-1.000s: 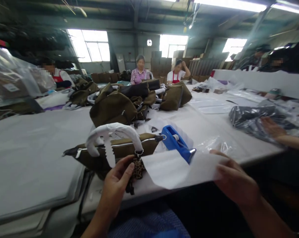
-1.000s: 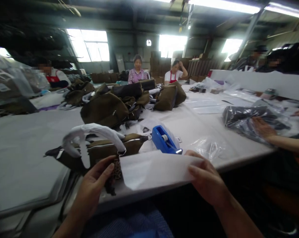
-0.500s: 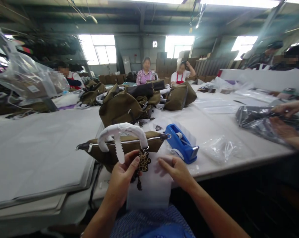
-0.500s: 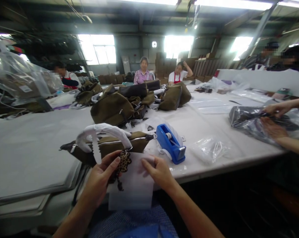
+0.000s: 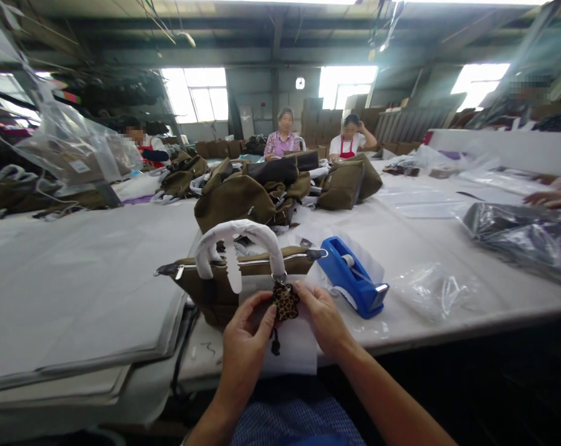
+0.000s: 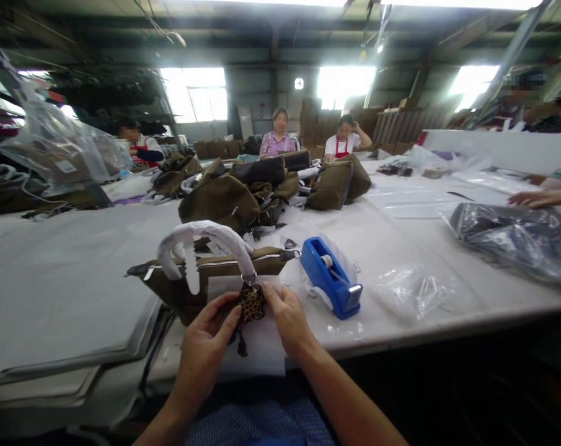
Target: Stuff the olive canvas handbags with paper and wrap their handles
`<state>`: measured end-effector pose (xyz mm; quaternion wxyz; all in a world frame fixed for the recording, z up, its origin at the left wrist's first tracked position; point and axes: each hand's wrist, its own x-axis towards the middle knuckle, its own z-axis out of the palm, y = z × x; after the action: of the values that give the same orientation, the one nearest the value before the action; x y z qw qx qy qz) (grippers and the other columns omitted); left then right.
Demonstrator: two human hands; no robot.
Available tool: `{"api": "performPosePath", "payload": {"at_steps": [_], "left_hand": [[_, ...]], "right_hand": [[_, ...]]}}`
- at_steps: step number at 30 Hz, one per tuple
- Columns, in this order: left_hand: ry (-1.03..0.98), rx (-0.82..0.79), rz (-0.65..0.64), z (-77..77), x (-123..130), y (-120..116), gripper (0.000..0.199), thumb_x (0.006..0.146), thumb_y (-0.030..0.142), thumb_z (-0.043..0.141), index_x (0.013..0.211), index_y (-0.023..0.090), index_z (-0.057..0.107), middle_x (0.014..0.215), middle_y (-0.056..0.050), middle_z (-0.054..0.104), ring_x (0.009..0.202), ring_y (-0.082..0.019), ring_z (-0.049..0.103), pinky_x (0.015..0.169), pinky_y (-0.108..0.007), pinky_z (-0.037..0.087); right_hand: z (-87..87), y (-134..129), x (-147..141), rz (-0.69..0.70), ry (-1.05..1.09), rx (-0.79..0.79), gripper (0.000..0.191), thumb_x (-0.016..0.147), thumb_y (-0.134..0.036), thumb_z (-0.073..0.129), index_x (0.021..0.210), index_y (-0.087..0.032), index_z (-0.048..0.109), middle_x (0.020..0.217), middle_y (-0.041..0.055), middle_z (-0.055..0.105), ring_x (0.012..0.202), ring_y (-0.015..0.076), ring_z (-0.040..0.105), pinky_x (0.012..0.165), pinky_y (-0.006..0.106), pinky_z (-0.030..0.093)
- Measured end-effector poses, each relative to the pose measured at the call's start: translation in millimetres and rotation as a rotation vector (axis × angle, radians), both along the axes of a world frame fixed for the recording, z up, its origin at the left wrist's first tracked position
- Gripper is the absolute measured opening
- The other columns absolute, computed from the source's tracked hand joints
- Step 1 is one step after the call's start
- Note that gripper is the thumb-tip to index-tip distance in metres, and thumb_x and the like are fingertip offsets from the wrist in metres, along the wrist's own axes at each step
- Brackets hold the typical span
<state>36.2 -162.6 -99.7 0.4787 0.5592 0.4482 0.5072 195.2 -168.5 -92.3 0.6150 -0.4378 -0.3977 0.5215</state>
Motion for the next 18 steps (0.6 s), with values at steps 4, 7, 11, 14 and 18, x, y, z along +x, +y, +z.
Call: {"api": "performPosePath", "payload": {"at_steps": [4, 7, 11, 14, 18], "left_hand": [[0.018, 0.006, -0.026, -2.7, 1.7, -3.0, 0.032, 0.087, 0.039, 0.072, 0.113, 0.02, 0.073, 0.117, -0.008, 0.076, 0.111, -0.025, 0.072, 0.102, -0.037, 0.057], [-0.02, -0.021, -0.072, -1.2, 3.9, -7.7, 0.041, 0.089, 0.038, 0.069, 0.126, 0.021, 0.068, 0.128, -0.008, 0.072, 0.119, -0.025, 0.069, 0.104, -0.035, 0.056], [0.056, -0.004, -0.087, 8.2, 0.8, -14.7, 0.042, 0.093, 0.039, 0.064, 0.132, 0.022, 0.065, 0.126, -0.008, 0.073, 0.117, -0.027, 0.07, 0.101, -0.037, 0.058], [0.236, 0.114, 0.046, 13.6, -11.9, -17.9, 0.033, 0.091, 0.038, 0.067, 0.121, 0.026, 0.072, 0.122, -0.006, 0.075, 0.11, -0.027, 0.072, 0.097, -0.037, 0.058], [0.234, 0.127, 0.311, 10.1, -36.0, -12.3, 0.038, 0.086, 0.045, 0.073, 0.118, 0.025, 0.07, 0.124, -0.008, 0.071, 0.106, -0.027, 0.07, 0.097, -0.037, 0.055]], "right_hand": [[0.7, -3.3, -4.2, 0.042, 0.078, -0.001, 0.038, 0.087, -0.049, 0.075, 0.11, -0.019, 0.077, 0.105, 0.007, 0.077, 0.1, 0.0261, 0.069, 0.095, 0.04, 0.052], [1.8, -3.7, -7.2, 0.027, 0.082, 0.001, 0.038, 0.083, -0.048, 0.079, 0.108, -0.019, 0.077, 0.106, 0.008, 0.077, 0.103, 0.0282, 0.07, 0.098, 0.043, 0.052], [3.9, -3.4, -7.9, 0.017, 0.073, -0.034, 0.041, 0.078, -0.048, 0.082, 0.106, -0.018, 0.077, 0.104, 0.0088, 0.078, 0.101, 0.0298, 0.072, 0.095, 0.044, 0.055], [6.6, -3.8, -6.0, 0.031, 0.073, -0.064, 0.041, 0.077, -0.047, 0.083, 0.106, -0.018, 0.077, 0.105, 0.0091, 0.078, 0.101, 0.0307, 0.073, 0.095, 0.045, 0.056], [7.1, -4.1, -3.1, 0.058, 0.107, -0.089, 0.042, 0.076, -0.046, 0.084, 0.106, -0.017, 0.077, 0.107, 0.0104, 0.078, 0.102, 0.0323, 0.073, 0.094, 0.047, 0.058]]}}
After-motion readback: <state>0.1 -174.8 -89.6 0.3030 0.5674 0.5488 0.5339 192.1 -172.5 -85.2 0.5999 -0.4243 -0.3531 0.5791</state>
